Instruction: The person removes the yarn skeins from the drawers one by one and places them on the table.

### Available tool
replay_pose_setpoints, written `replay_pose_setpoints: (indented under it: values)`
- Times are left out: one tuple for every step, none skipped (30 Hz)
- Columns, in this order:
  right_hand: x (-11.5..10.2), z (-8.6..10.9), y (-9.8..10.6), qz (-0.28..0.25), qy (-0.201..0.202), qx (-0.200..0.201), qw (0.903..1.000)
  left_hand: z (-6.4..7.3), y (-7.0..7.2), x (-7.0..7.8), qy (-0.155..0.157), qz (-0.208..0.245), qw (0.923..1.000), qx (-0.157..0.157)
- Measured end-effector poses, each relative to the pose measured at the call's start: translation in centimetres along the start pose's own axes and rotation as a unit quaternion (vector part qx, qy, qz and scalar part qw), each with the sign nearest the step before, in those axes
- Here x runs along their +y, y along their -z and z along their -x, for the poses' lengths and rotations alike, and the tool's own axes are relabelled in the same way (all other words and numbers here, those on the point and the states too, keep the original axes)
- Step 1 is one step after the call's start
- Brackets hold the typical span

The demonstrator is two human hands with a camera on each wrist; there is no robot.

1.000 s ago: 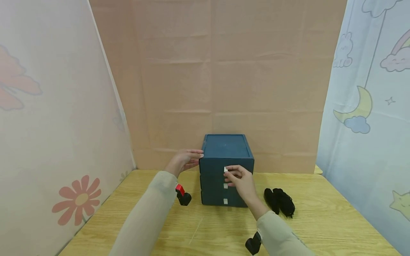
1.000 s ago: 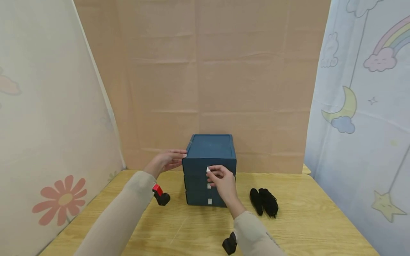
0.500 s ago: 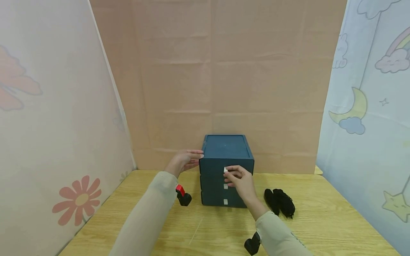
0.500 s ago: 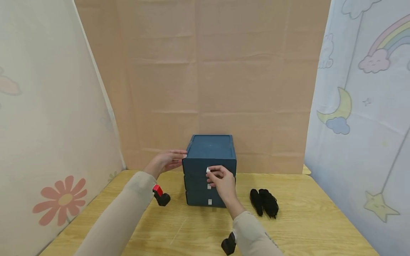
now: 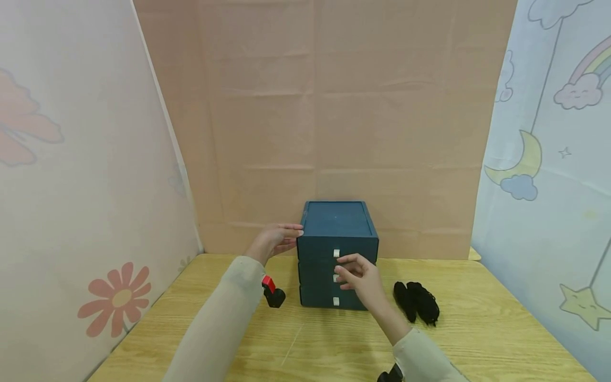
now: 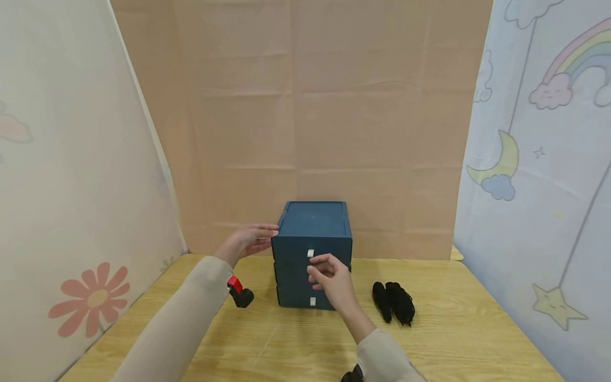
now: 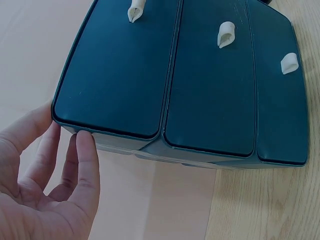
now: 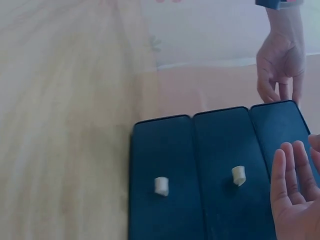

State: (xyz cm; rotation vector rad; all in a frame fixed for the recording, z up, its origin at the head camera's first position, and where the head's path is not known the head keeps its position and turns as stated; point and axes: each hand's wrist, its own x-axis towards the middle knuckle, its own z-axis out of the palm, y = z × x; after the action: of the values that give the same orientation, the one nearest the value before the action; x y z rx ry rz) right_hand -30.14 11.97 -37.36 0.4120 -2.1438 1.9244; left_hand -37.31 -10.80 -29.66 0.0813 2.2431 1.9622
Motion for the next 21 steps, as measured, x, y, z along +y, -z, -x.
replay_pose_setpoints:
  values:
    - [0.2,0.2,0.1,0.002,-0.005,-0.005,1.0000,0.0,0.0,0.0,0.000,0.002,1.0000,-0.001]
    - [0.3,0.5,0.3,0.002,-0.012,-0.009,0.9999,-0.1,0.0,0.0,-0.001,0.003,1.0000,-0.002]
    - [0.4,0.7,0.4,-0.001,-0.021,-0.011,0.9997,-0.1,0.0,0.0,-0.002,0.003,1.0000,-0.004]
    - [0.3,1.0,0.5,0.000,-0.029,-0.014,0.9995,-0.2,0.0,0.0,-0.003,0.004,1.0000,-0.004]
    - [0.3,1.3,0.6,0.002,-0.034,-0.015,0.9993,-0.2,-0.1,0.0,-0.002,0.007,1.0000,-0.005]
    - [0.7,1.4,0.7,0.004,-0.039,-0.015,0.9991,-0.3,-0.1,0.0,-0.002,0.009,0.9999,-0.005]
    - [1.1,1.4,0.8,0.004,-0.044,-0.015,0.9989,-0.4,-0.1,0.0,-0.002,0.010,0.9999,-0.006]
    - [1.5,1.4,0.9,0.006,-0.049,-0.014,0.9987,-0.5,-0.1,0.0,0.000,0.013,0.9999,-0.005]
    - [2.0,1.3,1.0,0.008,-0.051,-0.012,0.9986,-0.6,-0.1,0.0,0.002,0.015,0.9999,-0.003]
    - [2.6,1.2,1.1,0.013,-0.051,-0.010,0.9986,-0.8,-0.2,0.0,0.006,0.020,0.9998,-0.002]
    - [3.3,1.1,1.1,0.013,-0.050,-0.008,0.9986,-0.9,-0.2,0.0,0.010,0.022,0.9997,0.001]
    - [3.9,0.9,1.2,0.012,-0.050,-0.006,0.9986,-1.1,-0.3,0.0,0.013,0.023,0.9997,0.003]
    - [4.2,0.8,1.2,0.014,-0.051,-0.005,0.9986,-1.2,-0.4,0.1,0.017,0.023,0.9996,0.005]
    - [4.4,0.7,1.1,0.015,-0.051,-0.006,0.9985,-1.4,-0.4,0.1,0.020,0.023,0.9995,0.007]
    - [4.5,0.7,1.0,0.016,-0.052,-0.006,0.9985,-1.5,-0.5,0.1,0.021,0.022,0.9995,0.008]
    - [4.6,0.6,0.9,0.016,-0.055,-0.006,0.9984,-1.6,-0.5,0.1,0.023,0.023,0.9995,0.007]
    - [4.7,0.6,0.8,0.015,-0.057,-0.006,0.9982,-1.7,-0.5,0.1,0.022,0.020,0.9995,0.007]
    - [4.7,0.5,0.7,0.013,-0.060,-0.007,0.9981,-1.8,-0.6,0.1,0.020,0.016,0.9997,0.005]
    - [4.7,0.4,0.6,0.011,-0.064,-0.007,0.9978,-1.8,-0.6,0.1,0.020,0.017,0.9996,0.002]
    - [4.7,0.3,0.4,0.009,-0.068,-0.006,0.9977,-1.8,-0.6,0.1,0.020,0.019,0.9996,0.000]
    - [4.7,0.3,0.3,0.006,-0.070,-0.004,0.9975,-1.9,-0.6,0.1,0.019,0.022,0.9996,-0.003]
